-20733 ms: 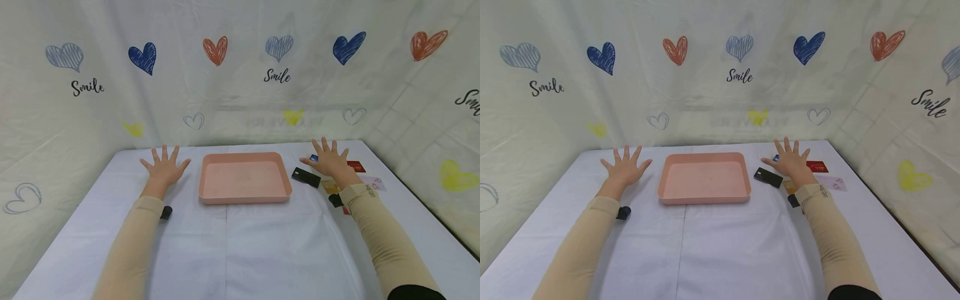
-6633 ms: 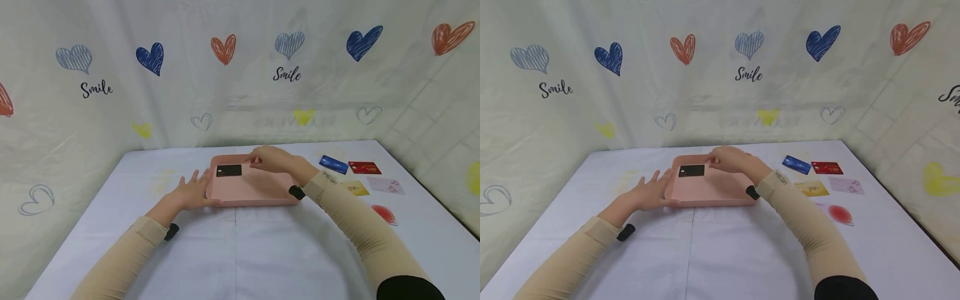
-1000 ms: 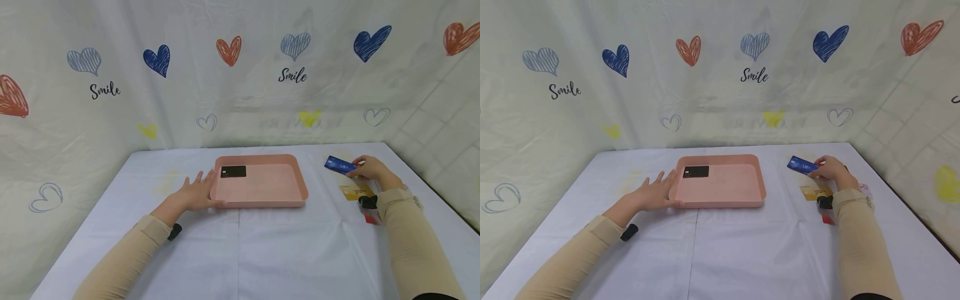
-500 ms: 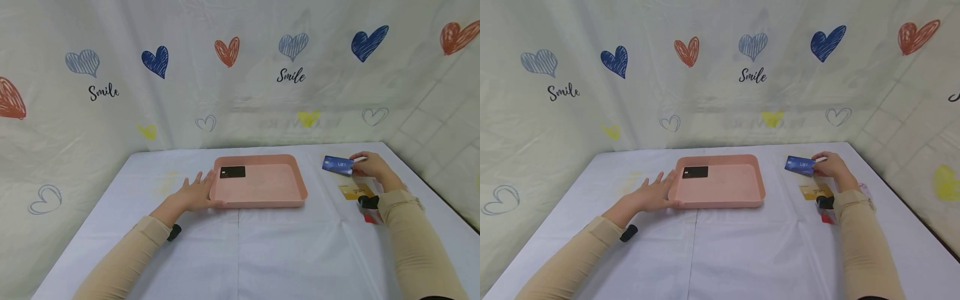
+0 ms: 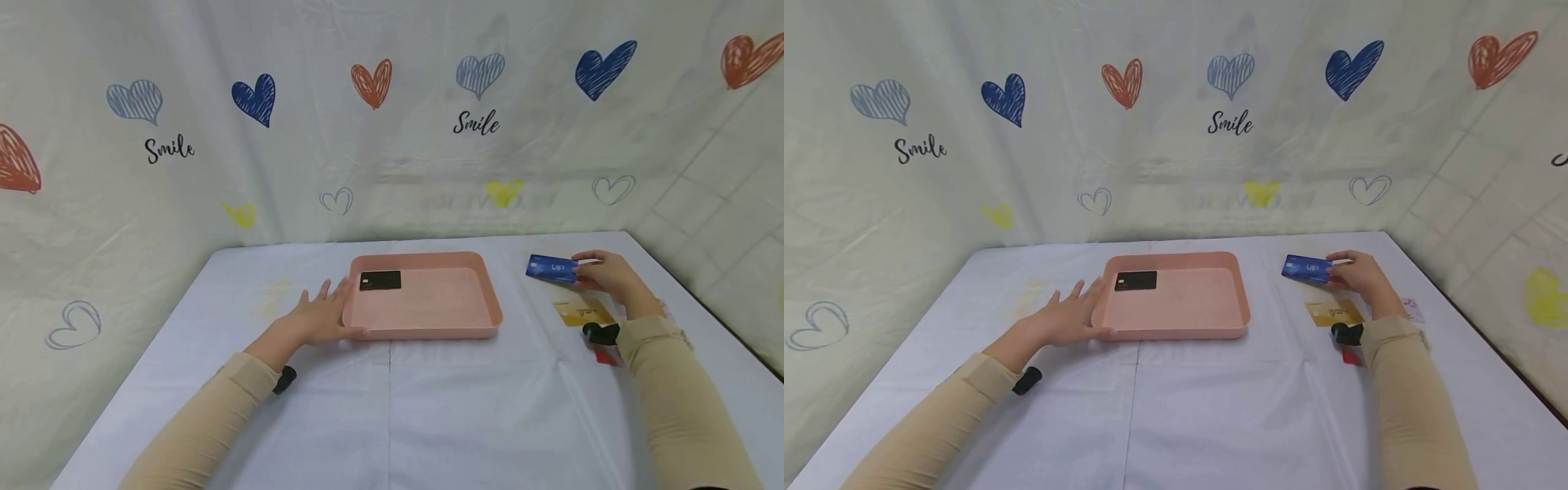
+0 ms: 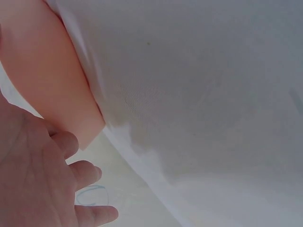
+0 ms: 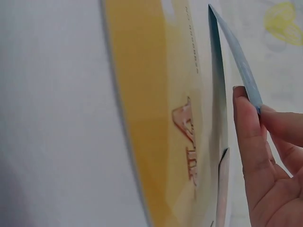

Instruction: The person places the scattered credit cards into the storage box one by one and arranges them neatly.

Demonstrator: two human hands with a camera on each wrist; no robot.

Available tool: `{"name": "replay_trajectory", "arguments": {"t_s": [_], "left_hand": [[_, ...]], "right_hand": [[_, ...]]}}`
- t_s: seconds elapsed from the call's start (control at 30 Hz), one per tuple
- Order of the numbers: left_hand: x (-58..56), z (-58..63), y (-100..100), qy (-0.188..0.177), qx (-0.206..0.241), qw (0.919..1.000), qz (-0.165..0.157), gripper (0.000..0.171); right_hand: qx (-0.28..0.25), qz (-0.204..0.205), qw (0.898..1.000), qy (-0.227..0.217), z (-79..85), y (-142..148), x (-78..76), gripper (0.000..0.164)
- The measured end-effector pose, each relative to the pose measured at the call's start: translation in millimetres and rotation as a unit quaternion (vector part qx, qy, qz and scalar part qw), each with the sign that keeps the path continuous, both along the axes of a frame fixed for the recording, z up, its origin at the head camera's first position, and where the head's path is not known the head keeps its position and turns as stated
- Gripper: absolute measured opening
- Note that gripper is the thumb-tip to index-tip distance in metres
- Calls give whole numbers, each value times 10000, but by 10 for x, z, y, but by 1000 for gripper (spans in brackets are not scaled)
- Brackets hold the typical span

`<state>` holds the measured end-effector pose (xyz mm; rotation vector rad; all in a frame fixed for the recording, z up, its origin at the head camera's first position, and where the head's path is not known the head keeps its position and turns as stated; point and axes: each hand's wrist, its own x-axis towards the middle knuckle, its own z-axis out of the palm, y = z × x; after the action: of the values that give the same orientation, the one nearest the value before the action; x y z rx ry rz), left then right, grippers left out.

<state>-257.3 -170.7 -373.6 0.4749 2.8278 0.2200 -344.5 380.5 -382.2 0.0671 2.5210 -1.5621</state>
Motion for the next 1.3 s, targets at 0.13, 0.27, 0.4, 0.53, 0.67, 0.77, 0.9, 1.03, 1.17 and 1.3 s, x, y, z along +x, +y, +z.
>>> {"name": "replay_trajectory", "arguments": {"t_s": [0.13, 0.27, 0.4, 0.53, 0.67, 0.77, 0.9, 1.03, 1.17, 1.3], "left_hand": [[3, 5, 4, -17, 13, 10000, -6, 116], [9, 20, 6, -30, 15, 10000, -18, 116], [6, 29, 3, 2, -42, 10000, -10, 116], [-1, 22, -1, 7, -66, 10000, 5, 116], [3, 26, 1, 4, -26, 10000, 3, 115], [9, 31, 6, -6, 29, 10000, -4, 115], [14, 35, 9, -15, 56, 10000, -3, 115], [14, 35, 7, 2, -8, 10000, -15, 114], [6, 33, 2, 9, -63, 10000, -34, 112], [9, 35, 1, -24, -15, 10000, -46, 112]], "right_hand": [[-129, -80, 9997, -176, -21, -4, -7, 53], [-268, -175, 9992, -231, -29, -45, -17, 58], [-387, -166, 9989, -222, 2, -115, -26, 60], [-636, -111, 9975, -277, 50, -181, -29, 60], [-1112, -70, 9932, -344, 89, -239, -15, 61], [-1277, -26, 9912, -346, 108, -273, -2, 61], [-1287, -26, 9910, -380, 139, -317, -5, 63], [-1561, -94, 9863, -528, 194, -378, 0, 59], [-2240, -224, 9720, -681, 235, -436, 29, 44], [-2629, -344, 9611, -776, 247, -490, 72, 43]]}}
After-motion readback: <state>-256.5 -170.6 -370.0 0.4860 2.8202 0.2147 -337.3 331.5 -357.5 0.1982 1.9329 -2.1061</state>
